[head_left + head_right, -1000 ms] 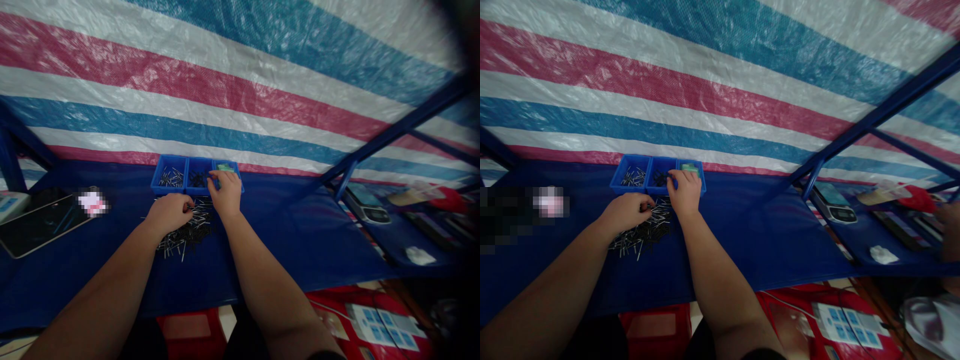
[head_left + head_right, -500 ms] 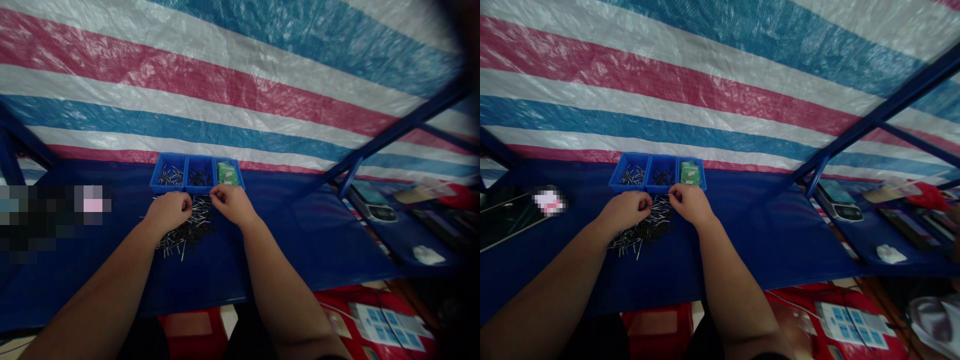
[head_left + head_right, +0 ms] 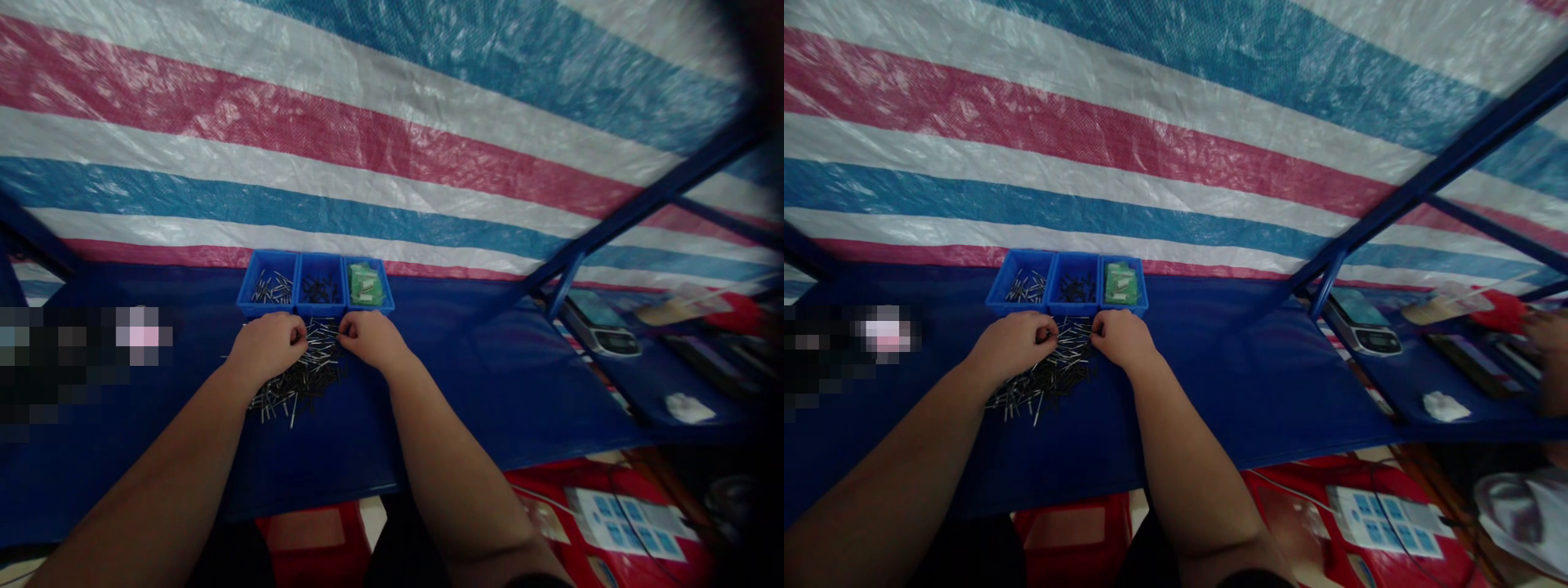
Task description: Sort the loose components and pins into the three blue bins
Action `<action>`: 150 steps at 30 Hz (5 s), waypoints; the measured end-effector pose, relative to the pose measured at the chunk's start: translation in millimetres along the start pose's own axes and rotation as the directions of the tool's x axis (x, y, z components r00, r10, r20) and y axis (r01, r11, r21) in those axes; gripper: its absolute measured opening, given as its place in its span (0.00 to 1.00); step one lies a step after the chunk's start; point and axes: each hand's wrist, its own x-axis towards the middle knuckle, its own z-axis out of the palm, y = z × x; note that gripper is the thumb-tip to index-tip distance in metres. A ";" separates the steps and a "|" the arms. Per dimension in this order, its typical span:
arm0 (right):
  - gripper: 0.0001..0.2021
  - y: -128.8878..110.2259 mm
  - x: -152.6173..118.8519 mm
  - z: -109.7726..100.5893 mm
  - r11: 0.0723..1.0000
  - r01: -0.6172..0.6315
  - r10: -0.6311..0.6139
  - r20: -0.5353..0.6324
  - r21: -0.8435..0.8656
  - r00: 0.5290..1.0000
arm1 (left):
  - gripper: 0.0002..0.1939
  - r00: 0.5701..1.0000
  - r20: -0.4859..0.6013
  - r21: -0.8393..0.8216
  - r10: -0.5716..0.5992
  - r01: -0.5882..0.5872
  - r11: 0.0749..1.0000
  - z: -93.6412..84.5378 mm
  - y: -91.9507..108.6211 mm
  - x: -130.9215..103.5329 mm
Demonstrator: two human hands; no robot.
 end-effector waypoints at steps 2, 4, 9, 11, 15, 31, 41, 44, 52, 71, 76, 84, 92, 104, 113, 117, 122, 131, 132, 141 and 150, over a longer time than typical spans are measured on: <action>0.03 -1.4 -0.2 -0.5 1.000 -0.011 0.012 0.010 -0.013 1.000 | 0.10 1.000 -0.003 0.009 0.002 -0.002 1.000 0.1 0.1 -0.3; 0.03 -2.6 -0.8 -2.5 0.999 -0.016 0.016 0.022 -0.029 1.000 | 0.10 1.000 -0.007 0.009 0.002 -0.002 1.000 -0.5 0.1 -0.7; 0.03 -4.1 -3.0 -7.7 1.000 0.015 -0.014 0.024 -0.025 1.000 | 0.10 0.997 -0.070 -0.045 0.015 -0.018 0.999 -3.8 0.8 -0.6; 0.03 -3.7 -3.3 -8.2 1.000 0.029 -0.029 0.012 -0.007 1.000 | 0.10 0.993 -0.117 -0.092 0.026 -0.037 0.995 -4.7 1.0 -0.1; 0.03 -1.9 -2.9 -7.4 0.999 0.043 -0.043 0.002 0.026 0.999 | 0.09 0.969 -0.244 -0.226 0.026 -0.083 0.970 -3.8 -1.0 1.5; 0.03 -0.3 -3.1 -6.7 0.991 0.060 -0.064 0.031 0.116 0.997 | 0.16 0.729 -0.492 -0.727 -0.475 -0.045 0.685 -0.3 -20.2 14.0; 0.03 2.4 -2.8 -5.0 0.986 0.086 -0.090 0.022 0.142 0.996 | 0.19 0.733 -0.453 -0.797 -0.507 -0.079 0.599 4.3 -31.9 19.6; 0.03 2.3 -2.9 -6.2 0.986 0.080 -0.084 0.026 0.144 0.996 | 0.22 0.756 -0.432 -0.811 -0.491 -0.088 0.578 4.4 -30.8 19.6; 0.03 -3.1 -4.6 -11.5 0.941 0.208 -0.188 -0.098 0.267 0.977 | 0.16 0.861 -0.456 -0.651 -0.223 -0.153 0.743 -0.2 -19.7 11.7; 0.07 1.9 -0.9 -5.7 0.944 0.192 -0.162 -0.130 0.270 0.978 | 0.13 0.816 -0.533 -0.510 -0.224 -0.098 0.855 -3.9 -15.5 6.5; 0.07 3.8 0.2 -0.8 0.983 0.111 -0.108 -0.027 0.149 0.994 | 0.15 0.795 -0.515 -0.503 -0.322 0.024 0.864 -3.2 -24.6 9.2; 0.05 4.5 1.4 3.1 0.996 0.056 -0.054 -0.031 0.076 0.998 | 0.10 0.871 -0.441 -0.440 -0.218 0.001 0.898 -1.3 -20.7 10.3; 0.07 5.1 0.6 3.2 0.995 0.045 -0.042 -0.036 0.089 0.998 | 0.07 0.844 -0.477 -0.469 -0.244 -0.010 0.883 -0.3 -19.7 9.3; 0.13 -2.7 -2.0 -4.6 0.895 0.305 -0.242 -0.219 0.326 0.945 | 0.02 0.554 -0.511 -0.859 -0.657 -0.309 0.408 -13.5 -24.4 13.8; 0.03 -1.7 -1.9 -5.2 0.828 0.309 -0.180 -0.301 0.467 0.936 | 0.02 0.478 -0.480 -0.861 -0.735 -0.416 0.292 -18.6 -25.8 15.8; 0.01 -4.4 -1.5 -2.6 0.759 0.338 -0.159 -0.345 0.557 0.925 | 0.02 0.567 -0.564 -0.826 -0.601 -0.397 0.400 -15.7 -21.8 14.1; 0.02 -2.1 2.3 3.1 0.706 0.355 -0.138 -0.373 0.613 0.917 | 0.07 0.571 -0.731 -0.490 -0.373 -0.058 0.870 -11.4 -29.6 7.9; 0.03 -0.4 1.3 2.9 0.775 0.321 -0.163 -0.320 0.543 0.933 | 0.19 0.759 -0.123 -0.792 -0.639 0.313 0.524 10.6 -62.3 27.3; 0.03 -0.8 1.1 2.7 0.780 0.318 -0.169 -0.309 0.539 0.936 | 0.16 0.742 -0.076 -0.871 -0.666 0.276 0.406 11.9 -62.0 29.3; 0.03 0.0 1.5 2.2 0.801 0.305 -0.186 -0.270 0.516 0.945 | 0.16 0.649 -0.138 -0.987 -0.748 -0.023 0.162 6.1 -59.3 31.4; 0.03 0.1 1.4 2.8 0.806 0.301 -0.205 -0.237 0.509 0.950 | 0.16 0.665 -0.142 -0.987 -0.734 -0.035 0.159 4.7 -55.7 30.5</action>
